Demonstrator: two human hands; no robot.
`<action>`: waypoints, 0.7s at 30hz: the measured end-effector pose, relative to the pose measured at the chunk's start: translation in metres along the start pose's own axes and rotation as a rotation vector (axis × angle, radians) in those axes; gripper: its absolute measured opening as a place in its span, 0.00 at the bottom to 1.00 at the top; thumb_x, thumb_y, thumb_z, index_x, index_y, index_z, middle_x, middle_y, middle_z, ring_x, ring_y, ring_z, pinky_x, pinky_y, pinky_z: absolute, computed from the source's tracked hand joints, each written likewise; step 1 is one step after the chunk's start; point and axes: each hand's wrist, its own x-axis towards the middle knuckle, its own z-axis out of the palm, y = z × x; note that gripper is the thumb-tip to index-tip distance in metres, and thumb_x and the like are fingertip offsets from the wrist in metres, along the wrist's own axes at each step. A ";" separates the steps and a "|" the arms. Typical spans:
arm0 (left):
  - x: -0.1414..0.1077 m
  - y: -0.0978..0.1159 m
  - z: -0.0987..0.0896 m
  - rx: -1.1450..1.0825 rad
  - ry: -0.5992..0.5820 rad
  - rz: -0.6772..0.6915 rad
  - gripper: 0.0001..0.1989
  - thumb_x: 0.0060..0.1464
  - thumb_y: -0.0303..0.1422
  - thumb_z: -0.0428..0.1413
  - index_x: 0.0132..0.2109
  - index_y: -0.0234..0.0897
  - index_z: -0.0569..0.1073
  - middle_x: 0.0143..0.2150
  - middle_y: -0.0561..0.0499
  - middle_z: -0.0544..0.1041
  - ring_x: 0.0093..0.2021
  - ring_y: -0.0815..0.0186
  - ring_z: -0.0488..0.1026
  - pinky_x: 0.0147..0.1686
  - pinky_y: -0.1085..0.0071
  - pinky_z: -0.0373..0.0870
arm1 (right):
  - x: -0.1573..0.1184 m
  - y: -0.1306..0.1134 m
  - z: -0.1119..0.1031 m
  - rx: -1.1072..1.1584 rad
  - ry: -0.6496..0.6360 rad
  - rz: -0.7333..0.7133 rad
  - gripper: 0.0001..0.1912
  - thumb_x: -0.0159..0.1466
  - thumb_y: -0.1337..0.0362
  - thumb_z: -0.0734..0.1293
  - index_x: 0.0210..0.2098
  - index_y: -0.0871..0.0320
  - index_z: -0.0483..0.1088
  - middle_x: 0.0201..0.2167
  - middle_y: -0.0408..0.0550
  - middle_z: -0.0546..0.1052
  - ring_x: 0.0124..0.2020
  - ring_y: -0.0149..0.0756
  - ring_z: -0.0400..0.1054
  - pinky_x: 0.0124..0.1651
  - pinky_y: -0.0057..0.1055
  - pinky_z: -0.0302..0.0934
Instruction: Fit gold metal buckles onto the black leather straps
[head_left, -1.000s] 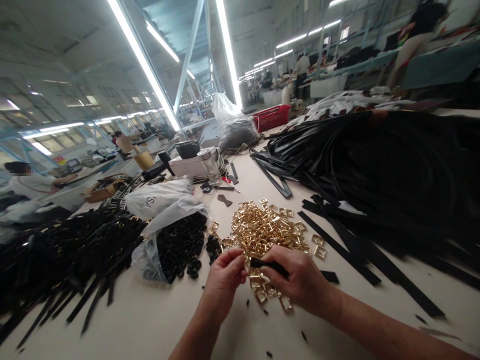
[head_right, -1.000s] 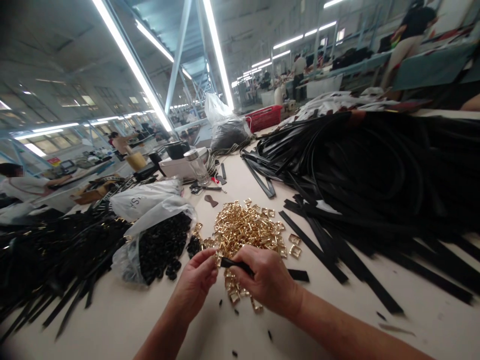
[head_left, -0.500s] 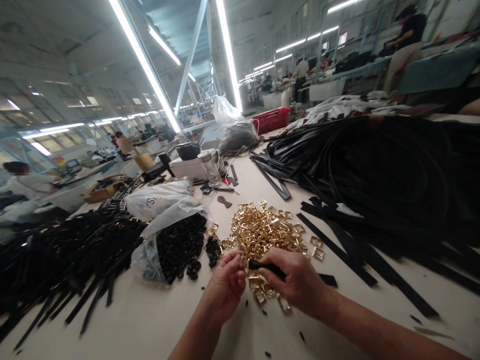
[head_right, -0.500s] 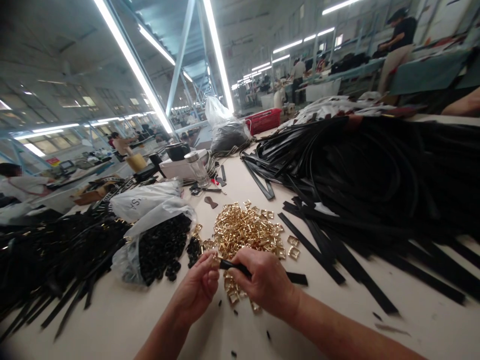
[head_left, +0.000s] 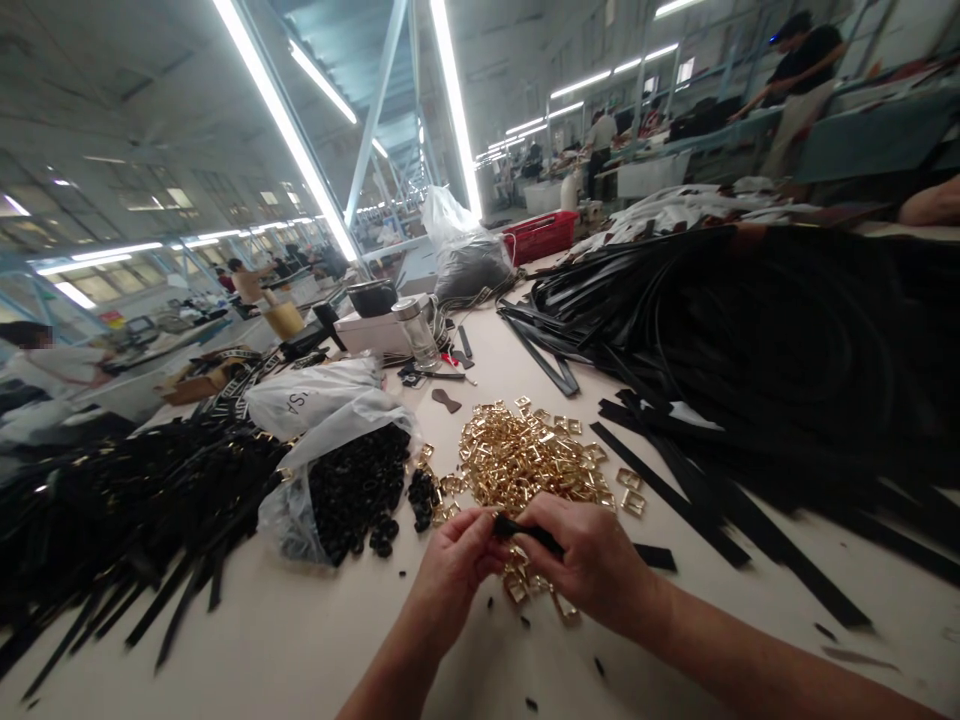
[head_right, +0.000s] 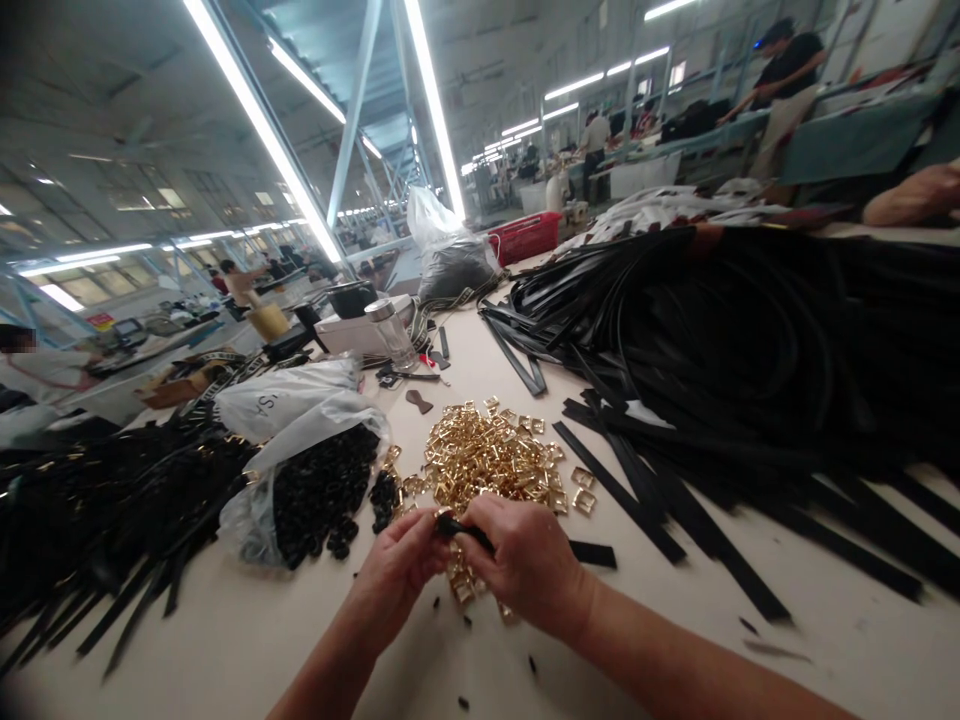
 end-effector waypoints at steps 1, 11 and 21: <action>0.000 0.000 0.000 0.005 0.004 -0.013 0.18 0.44 0.38 0.71 0.38 0.30 0.79 0.32 0.48 0.80 0.25 0.73 0.75 0.26 0.80 0.72 | 0.000 0.000 0.000 -0.038 -0.001 -0.024 0.10 0.68 0.62 0.61 0.31 0.58 0.69 0.26 0.45 0.73 0.27 0.33 0.69 0.30 0.30 0.54; 0.003 0.001 -0.010 0.010 -0.053 -0.161 0.21 0.44 0.45 0.69 0.36 0.30 0.78 0.26 0.50 0.79 0.20 0.74 0.74 0.19 0.83 0.70 | -0.002 -0.003 -0.001 -0.330 0.016 -0.247 0.14 0.70 0.65 0.59 0.28 0.57 0.66 0.24 0.44 0.70 0.24 0.32 0.64 0.27 0.33 0.47; 0.000 0.013 -0.008 0.094 0.005 -0.114 0.20 0.38 0.31 0.73 0.40 0.34 0.79 0.29 0.52 0.79 0.23 0.74 0.74 0.24 0.82 0.71 | -0.001 -0.003 -0.008 -0.351 -0.006 -0.257 0.15 0.70 0.66 0.58 0.27 0.57 0.66 0.23 0.44 0.69 0.23 0.32 0.63 0.27 0.34 0.47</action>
